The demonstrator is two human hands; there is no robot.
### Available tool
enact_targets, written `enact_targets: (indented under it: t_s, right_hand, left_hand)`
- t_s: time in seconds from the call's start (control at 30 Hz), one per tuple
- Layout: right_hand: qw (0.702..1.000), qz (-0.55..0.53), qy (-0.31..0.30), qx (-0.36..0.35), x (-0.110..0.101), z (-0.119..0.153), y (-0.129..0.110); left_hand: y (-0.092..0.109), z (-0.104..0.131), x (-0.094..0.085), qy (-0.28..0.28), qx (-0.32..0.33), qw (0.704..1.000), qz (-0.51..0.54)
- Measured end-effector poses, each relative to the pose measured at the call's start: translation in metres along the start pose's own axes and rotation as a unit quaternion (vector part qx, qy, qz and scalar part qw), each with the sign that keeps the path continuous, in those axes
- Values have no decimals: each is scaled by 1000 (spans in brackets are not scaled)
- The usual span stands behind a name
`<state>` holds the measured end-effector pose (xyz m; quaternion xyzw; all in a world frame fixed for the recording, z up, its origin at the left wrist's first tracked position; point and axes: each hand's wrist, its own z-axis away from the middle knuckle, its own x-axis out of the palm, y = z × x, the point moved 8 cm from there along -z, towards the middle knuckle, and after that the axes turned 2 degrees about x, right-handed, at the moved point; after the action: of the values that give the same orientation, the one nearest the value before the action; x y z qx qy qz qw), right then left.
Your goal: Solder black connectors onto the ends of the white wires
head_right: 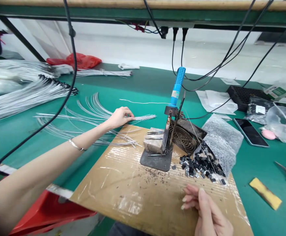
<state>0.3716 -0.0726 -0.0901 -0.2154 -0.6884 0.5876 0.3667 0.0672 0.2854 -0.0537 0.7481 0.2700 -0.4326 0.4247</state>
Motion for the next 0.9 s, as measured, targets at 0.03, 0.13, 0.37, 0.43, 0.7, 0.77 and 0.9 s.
enact_targets:
  t_s: [0.03,0.13,0.37,0.43,0.7,0.77,0.9]
  right_hand:
    - [1000,4,-13,2,-1,-1,2]
    - [998,12,-53,16,-5,-4,11]
    - [999,22,-23,8,-2,-3,5]
    - [1000,22,-10,3,-2,-2,2]
    - [999,46,-25,16,-5,-4,9]
    - [998,52,-34,19,-4,-4,10]
    - [996,65,-50,32,-5,-6,16]
  left_hand:
    - [-1,0,0,3,-2,1000,8]
    - [-4,1,-5,23,-9,999,36]
    - [-11,3,-29,94,-42,984,146]
    - [-12,4,-31,96,-53,977,183]
    - [-16,8,-20,54,-89,964,243]
    - [-16,7,-17,49,-92,963,247]
    - [-9,7,-20,53,-84,963,249]
